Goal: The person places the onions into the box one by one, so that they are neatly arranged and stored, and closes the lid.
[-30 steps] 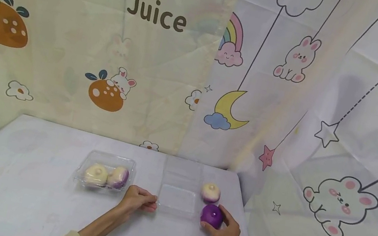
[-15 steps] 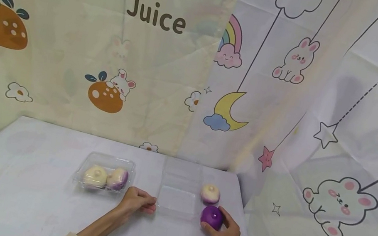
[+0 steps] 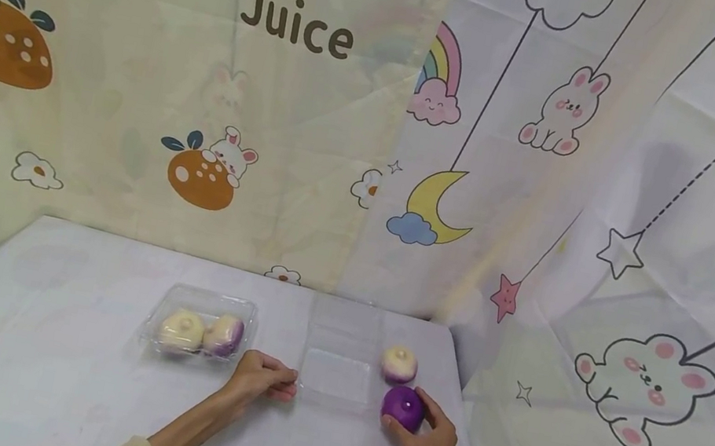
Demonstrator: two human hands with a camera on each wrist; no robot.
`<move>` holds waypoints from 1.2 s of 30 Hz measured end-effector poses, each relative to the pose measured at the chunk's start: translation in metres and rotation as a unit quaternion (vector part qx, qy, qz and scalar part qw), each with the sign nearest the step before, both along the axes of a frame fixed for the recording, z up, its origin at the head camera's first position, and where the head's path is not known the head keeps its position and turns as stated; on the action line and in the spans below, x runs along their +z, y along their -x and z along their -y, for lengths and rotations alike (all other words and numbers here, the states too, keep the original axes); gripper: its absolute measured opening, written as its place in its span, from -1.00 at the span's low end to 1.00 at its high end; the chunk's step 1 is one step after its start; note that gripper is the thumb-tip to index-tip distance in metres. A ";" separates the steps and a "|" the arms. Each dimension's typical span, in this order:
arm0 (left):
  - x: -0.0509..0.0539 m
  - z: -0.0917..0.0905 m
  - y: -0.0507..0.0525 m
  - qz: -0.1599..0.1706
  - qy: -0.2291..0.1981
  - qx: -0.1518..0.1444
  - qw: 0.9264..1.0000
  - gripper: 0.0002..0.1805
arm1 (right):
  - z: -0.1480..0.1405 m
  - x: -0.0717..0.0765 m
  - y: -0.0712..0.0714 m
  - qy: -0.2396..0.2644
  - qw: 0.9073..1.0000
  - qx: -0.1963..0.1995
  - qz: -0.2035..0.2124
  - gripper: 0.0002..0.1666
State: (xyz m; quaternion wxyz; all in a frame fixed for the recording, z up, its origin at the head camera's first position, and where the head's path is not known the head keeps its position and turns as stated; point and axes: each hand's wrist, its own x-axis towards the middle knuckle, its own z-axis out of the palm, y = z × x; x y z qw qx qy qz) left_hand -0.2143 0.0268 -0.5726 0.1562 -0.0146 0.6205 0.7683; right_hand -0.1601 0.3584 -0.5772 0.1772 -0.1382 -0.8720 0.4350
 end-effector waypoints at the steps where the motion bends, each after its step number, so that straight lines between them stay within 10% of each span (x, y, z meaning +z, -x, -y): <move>1: 0.001 0.000 0.000 0.001 -0.001 0.000 1.000 -0.80 | 0.000 0.001 0.000 0.000 1.000 -0.001 -0.001 0.00; 36: -0.002 0.000 0.002 -0.002 -0.012 -0.003 1.000 -0.82 | 0.001 0.002 -0.001 0.017 0.998 -0.003 -0.058 -0.13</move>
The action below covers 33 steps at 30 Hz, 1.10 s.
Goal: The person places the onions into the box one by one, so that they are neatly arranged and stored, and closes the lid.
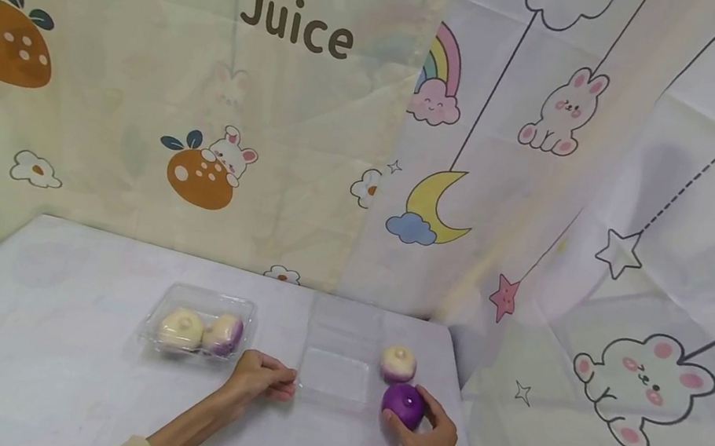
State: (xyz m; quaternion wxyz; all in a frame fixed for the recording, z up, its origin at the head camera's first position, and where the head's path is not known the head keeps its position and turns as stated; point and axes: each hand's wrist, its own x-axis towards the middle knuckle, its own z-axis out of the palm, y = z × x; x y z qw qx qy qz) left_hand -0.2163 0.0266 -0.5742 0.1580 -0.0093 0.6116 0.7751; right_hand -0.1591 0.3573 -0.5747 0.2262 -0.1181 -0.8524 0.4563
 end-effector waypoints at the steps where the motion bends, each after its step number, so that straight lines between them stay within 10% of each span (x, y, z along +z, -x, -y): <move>1: -0.001 0.000 0.000 -0.001 -0.001 -0.001 1.000 -0.83 | 0.000 0.000 0.000 0.000 1.000 0.001 -0.001 -0.14; 33: -0.001 -0.002 0.001 0.011 0.020 0.006 1.000 -0.79 | -0.001 0.003 -0.004 0.025 1.000 0.013 -0.011 -0.19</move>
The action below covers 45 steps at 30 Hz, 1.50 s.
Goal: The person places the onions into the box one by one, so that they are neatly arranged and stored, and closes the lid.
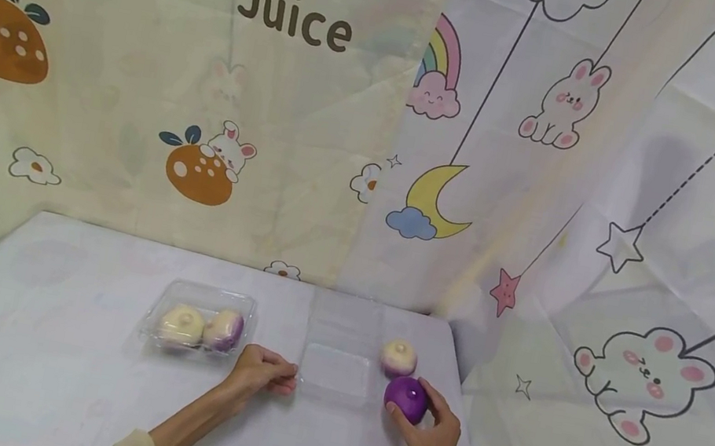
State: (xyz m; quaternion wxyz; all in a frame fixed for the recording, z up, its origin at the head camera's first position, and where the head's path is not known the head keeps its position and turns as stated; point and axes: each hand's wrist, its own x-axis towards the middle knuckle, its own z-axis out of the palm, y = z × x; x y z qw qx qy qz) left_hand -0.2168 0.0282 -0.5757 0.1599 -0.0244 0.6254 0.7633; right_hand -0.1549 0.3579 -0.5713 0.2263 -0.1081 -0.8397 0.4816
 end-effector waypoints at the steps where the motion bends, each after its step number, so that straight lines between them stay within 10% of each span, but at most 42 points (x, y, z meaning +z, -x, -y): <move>1: 0.000 0.000 0.000 0.001 0.001 0.000 1.000 -0.78 | 0.000 0.000 0.000 -0.003 1.000 0.001 -0.001 -0.20; 45: 0.004 0.000 -0.002 -0.006 -0.018 -0.001 1.000 -0.80 | 0.003 0.007 0.002 0.014 0.996 0.062 -0.064 -0.26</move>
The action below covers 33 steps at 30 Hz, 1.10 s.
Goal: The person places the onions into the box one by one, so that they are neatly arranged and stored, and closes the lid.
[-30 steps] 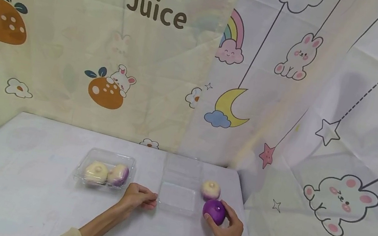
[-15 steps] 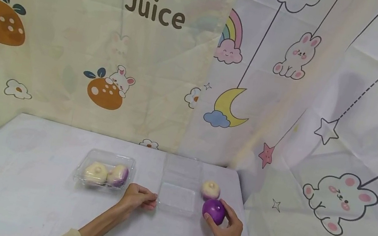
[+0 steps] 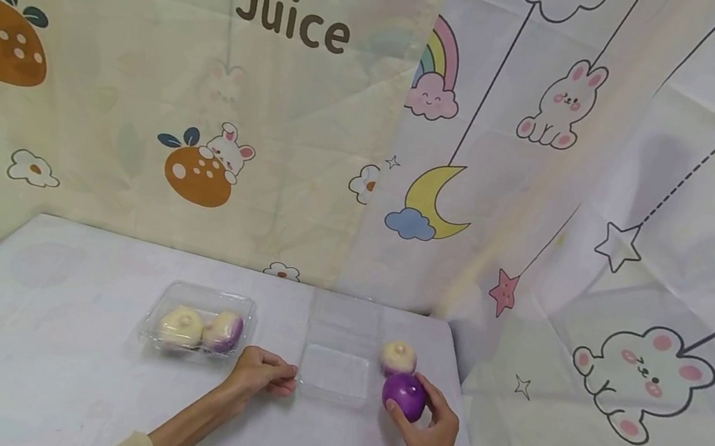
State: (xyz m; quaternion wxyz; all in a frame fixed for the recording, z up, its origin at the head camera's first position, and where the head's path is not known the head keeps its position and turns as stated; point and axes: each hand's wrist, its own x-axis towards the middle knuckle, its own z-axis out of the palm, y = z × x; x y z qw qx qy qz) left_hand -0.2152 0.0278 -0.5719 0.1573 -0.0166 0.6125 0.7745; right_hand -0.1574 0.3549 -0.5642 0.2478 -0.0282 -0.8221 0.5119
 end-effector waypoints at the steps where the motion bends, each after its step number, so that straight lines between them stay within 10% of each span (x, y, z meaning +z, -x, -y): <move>1: -0.001 0.000 0.000 -0.001 0.001 0.000 1.000 -0.80 | 0.000 0.000 0.000 0.000 1.000 0.001 -0.003 -0.26; 33: -0.001 0.000 0.001 0.006 0.000 -0.001 1.000 -0.81 | 0.011 0.010 -0.002 0.009 1.000 0.011 0.018 -0.25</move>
